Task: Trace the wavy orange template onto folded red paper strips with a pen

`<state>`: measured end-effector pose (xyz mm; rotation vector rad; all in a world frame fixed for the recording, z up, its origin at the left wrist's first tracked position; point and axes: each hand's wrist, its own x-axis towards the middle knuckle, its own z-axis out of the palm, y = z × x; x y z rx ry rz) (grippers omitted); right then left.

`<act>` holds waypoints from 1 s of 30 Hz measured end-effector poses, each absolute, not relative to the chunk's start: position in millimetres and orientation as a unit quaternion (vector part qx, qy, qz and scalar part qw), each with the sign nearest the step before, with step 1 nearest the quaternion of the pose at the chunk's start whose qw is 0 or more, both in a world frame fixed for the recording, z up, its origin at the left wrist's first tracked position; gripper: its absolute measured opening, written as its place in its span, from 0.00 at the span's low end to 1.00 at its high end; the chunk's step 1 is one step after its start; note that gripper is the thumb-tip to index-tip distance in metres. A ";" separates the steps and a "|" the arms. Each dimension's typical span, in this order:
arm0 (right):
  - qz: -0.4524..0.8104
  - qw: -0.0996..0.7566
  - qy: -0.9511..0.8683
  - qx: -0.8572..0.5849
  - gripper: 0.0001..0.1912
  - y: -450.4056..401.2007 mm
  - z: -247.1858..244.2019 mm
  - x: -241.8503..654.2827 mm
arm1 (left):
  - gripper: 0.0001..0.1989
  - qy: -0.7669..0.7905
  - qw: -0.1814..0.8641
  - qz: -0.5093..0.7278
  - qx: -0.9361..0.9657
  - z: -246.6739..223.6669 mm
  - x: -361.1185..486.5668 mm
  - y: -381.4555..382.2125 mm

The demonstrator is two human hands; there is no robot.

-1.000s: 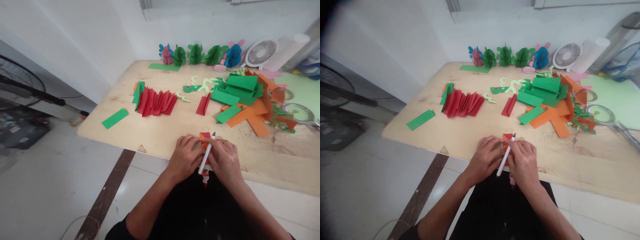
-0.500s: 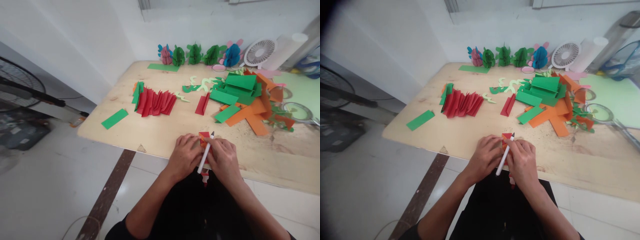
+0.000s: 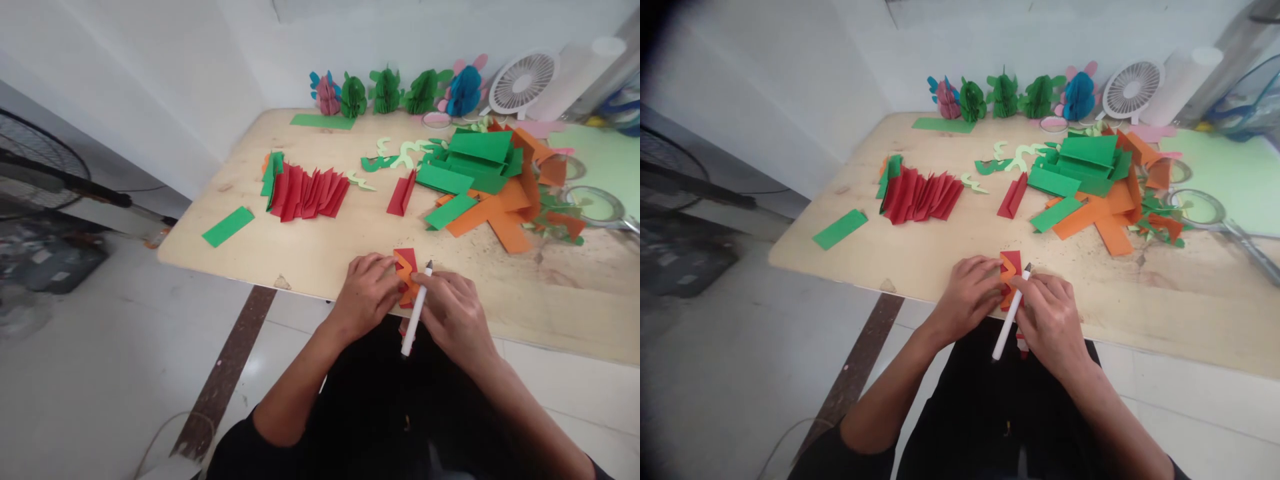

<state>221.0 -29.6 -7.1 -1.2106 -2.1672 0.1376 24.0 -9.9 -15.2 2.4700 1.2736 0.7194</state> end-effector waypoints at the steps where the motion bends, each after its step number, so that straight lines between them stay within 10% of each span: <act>1: 0.049 0.315 -0.831 -0.457 0.14 -30.5 -6.7 222.2 | 0.11 0.442 0.135 0.249 0.851 -15.6 24.2 -10.1; 30: 0.016 0.297 -0.867 -0.399 0.13 -32.4 -6.7 224.5 | 0.09 0.471 0.195 0.248 0.824 -11.2 23.4 -2.2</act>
